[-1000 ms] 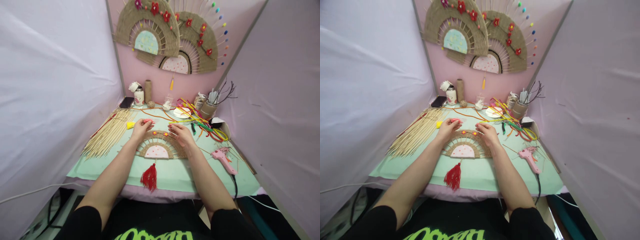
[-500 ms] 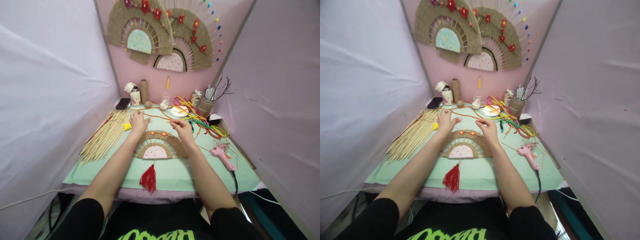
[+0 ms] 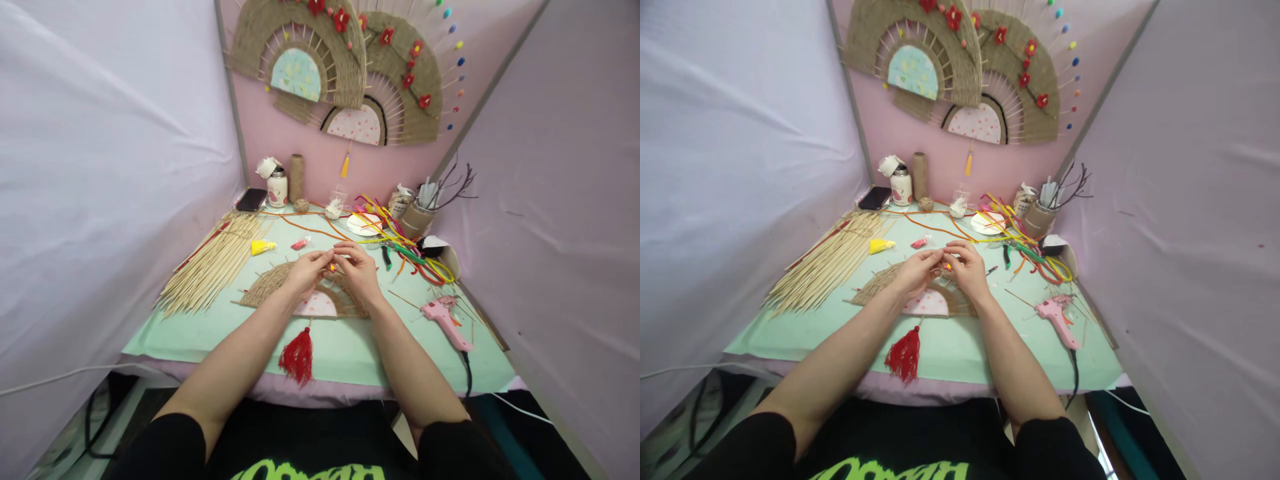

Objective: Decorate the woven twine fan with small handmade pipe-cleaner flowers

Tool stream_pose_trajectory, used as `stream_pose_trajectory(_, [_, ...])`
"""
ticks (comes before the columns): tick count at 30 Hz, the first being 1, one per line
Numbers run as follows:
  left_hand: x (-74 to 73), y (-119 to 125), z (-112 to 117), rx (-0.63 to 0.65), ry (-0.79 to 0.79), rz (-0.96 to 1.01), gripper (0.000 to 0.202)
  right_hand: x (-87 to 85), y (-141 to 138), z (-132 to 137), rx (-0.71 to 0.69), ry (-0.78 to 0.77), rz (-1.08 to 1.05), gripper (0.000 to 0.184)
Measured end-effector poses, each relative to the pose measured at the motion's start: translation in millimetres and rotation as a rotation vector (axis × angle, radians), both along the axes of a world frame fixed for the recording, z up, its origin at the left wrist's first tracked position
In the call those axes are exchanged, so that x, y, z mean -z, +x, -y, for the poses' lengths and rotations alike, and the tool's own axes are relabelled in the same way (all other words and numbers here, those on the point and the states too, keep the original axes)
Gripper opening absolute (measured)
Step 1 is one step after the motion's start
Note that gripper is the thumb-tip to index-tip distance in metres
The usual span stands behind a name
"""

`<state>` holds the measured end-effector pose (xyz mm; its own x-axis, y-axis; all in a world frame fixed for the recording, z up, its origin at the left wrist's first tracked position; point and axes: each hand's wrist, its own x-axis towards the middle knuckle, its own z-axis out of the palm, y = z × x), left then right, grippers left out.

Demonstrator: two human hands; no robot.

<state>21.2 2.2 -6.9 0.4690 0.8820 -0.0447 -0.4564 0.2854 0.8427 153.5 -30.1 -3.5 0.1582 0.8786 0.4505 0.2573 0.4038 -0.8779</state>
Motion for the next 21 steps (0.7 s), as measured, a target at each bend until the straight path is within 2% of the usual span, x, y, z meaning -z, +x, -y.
stream_pose_trajectory(4, [-1.7,-4,-7,-0.114,-0.101,0.035,0.032,-2.2,1,2,-0.034,0.018,0.035,0.026])
stream_pose_trajectory(6, [-3.7,-9,-13,-0.18,-0.136,0.04,0.026,-3.6,4,2,-0.007,0.027,0.024,0.03])
stream_pose_trajectory(11, [-9.1,-19,-22,-0.244,-0.173,0.079,0.007,-3.9,10,0,0.1,0.053,0.041,0.019])
stream_pose_trajectory(17, [-7.0,-21,-25,-0.23,-0.138,0.132,0.02,-2.6,9,1,0.1,0.1,0.147,0.016])
stream_pose_trajectory(21, [-3.7,-22,-27,-0.261,-0.139,0.16,0.014,-2.9,11,2,0.118,0.124,0.189,0.015])
